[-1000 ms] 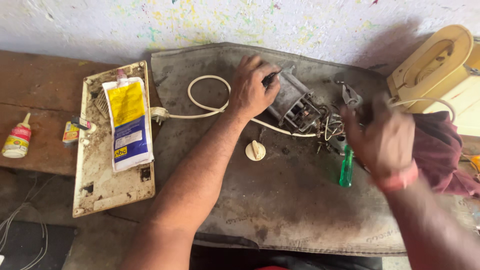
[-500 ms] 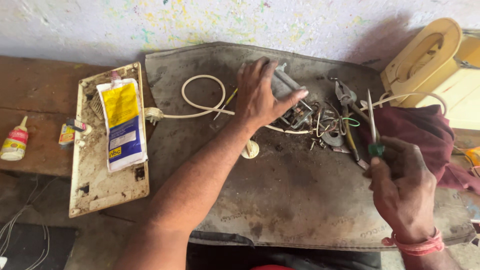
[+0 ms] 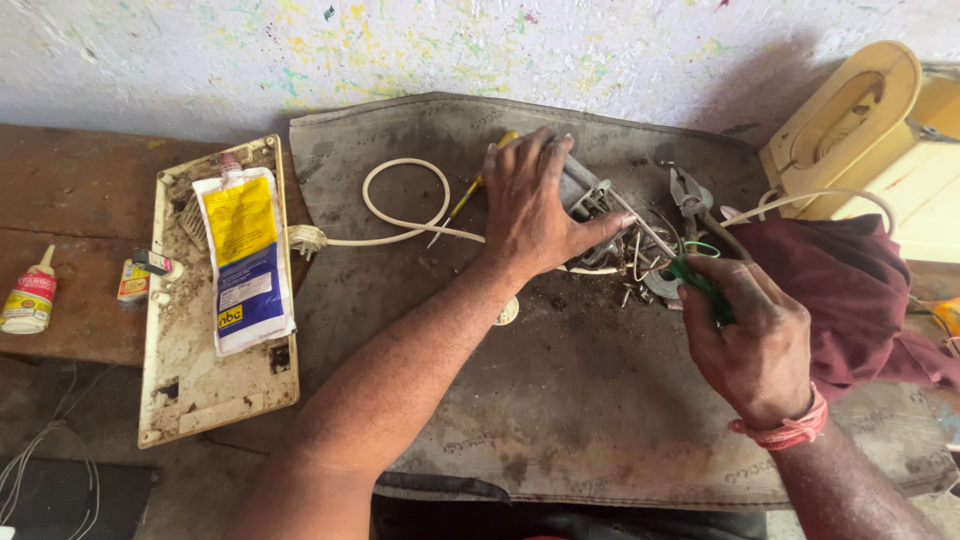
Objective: The person repairs a small electric motor by hand, using a screwdriver and pliers to adjust internal components and wires. The person repeatedly rotates the motor shaft to check movement and uses a cloth to wipe the motor casing.
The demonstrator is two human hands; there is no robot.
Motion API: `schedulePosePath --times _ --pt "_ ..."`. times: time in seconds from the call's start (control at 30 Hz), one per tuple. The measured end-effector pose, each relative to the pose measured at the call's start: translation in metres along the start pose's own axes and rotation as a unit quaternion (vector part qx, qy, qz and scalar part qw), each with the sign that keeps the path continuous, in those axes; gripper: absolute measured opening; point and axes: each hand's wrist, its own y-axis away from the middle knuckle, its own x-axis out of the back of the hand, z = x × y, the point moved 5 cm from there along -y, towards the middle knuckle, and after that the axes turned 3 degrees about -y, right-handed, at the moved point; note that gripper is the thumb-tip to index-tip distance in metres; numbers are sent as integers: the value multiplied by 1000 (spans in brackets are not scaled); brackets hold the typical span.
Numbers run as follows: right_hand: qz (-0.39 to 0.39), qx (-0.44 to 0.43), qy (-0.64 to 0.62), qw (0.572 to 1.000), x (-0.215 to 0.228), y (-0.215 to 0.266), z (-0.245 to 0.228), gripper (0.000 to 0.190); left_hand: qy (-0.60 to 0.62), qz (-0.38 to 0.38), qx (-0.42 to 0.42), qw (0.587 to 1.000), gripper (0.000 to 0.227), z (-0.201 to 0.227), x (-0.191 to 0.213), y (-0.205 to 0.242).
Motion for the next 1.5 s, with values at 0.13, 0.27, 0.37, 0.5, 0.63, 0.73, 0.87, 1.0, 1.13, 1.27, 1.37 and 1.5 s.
schedulePosePath --times 0.13,0.27,0.37,0.5,0.63,0.73,0.87,1.0,1.13,1.27,1.37,1.5 --pt "16 64 36 997 0 -2 1 29 6 -3 2 1000 111 0 1 2" --pt "33 105 77 991 -2 2 3 26 8 -6 6 1000 111 3 0 0" --pt "41 141 109 983 -4 4 2 23 2 1 2 1000 109 3 3 1" --pt "40 187 109 975 -4 1 4 22 16 -4 5 1000 107 3 4 0" --pt "36 198 107 974 -5 -1 6 22 19 -8 4 1000 106 3 5 1" --pt "41 205 115 971 -7 0 7 22 16 -7 4 1000 107 2 5 1" --pt "48 258 134 956 -6 2 7 26 15 -11 0 1000 106 2 4 -1" --pt "38 286 148 946 -6 4 11 28 21 -13 0 1000 105 2 4 -1" --pt "40 283 136 949 -8 5 16 27 20 -15 5 1000 106 1 6 -2" --pt "58 219 77 971 -11 8 20 25 23 -14 4 1000 105 3 8 -2" --pt "59 180 48 981 -11 8 22 26 21 -17 4 1000 105 3 9 -1" --pt "50 202 74 975 -10 7 18 23 31 -14 4 999 104 3 10 -2"
